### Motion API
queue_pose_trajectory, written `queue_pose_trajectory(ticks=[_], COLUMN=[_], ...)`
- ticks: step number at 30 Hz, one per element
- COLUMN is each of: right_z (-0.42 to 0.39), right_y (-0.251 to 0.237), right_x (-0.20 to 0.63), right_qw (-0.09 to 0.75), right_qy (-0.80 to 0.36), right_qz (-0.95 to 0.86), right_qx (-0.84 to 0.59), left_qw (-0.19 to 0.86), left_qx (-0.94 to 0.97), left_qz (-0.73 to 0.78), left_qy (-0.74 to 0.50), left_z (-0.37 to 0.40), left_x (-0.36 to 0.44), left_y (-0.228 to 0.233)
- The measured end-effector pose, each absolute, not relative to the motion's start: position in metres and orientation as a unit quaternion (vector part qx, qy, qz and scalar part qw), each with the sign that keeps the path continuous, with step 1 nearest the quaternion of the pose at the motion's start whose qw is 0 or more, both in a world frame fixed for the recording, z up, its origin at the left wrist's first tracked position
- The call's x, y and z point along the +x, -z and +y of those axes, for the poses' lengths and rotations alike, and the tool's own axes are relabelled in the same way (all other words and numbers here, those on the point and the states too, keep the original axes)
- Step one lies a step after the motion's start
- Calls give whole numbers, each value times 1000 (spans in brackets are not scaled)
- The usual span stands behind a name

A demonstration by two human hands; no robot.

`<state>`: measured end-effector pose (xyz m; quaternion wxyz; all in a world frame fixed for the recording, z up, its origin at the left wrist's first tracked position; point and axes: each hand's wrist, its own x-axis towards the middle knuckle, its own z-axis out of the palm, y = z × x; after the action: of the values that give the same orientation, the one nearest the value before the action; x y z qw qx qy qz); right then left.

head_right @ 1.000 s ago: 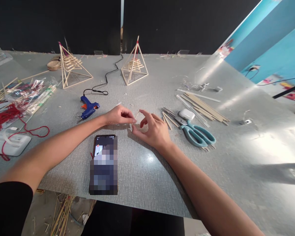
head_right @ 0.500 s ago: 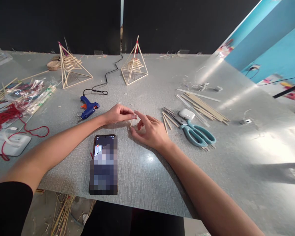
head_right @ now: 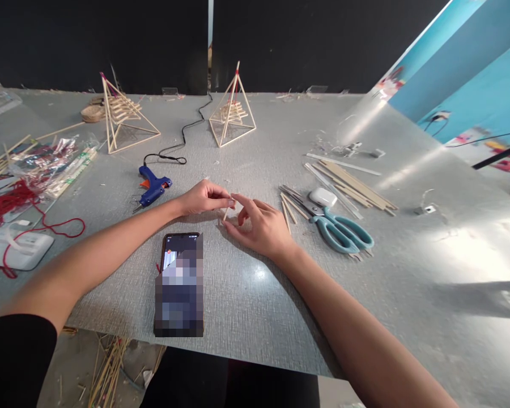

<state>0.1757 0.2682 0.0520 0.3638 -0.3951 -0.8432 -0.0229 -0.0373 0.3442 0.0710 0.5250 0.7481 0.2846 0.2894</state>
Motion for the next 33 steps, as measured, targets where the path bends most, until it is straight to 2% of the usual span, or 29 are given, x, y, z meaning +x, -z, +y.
queue_pose_trajectory(ticks=[10, 15, 19, 26, 33], right_z=[262, 233, 217, 215, 215], right_y=[-55, -59, -65, -66, -73], right_x=[175, 153, 140, 138, 138], right_qw=[386, 359, 343, 319, 357], right_qy=[47, -95, -139, -144, -132], right_qz=[-838, -876, -890, -899, -893], right_qx=[-383, -308, -265, -264, -240], left_qw=[532, 566, 590, 611, 605], left_qx=[721, 694, 668, 660, 673], left_qz=[315, 316, 324, 304, 298], left_qy=[-312, -313, -318, -313, -304], left_z=[341, 340, 340, 339, 338], left_x=[-36, -37, -36, -35, -37], left_y=[-75, -77, -75, -77, -79])
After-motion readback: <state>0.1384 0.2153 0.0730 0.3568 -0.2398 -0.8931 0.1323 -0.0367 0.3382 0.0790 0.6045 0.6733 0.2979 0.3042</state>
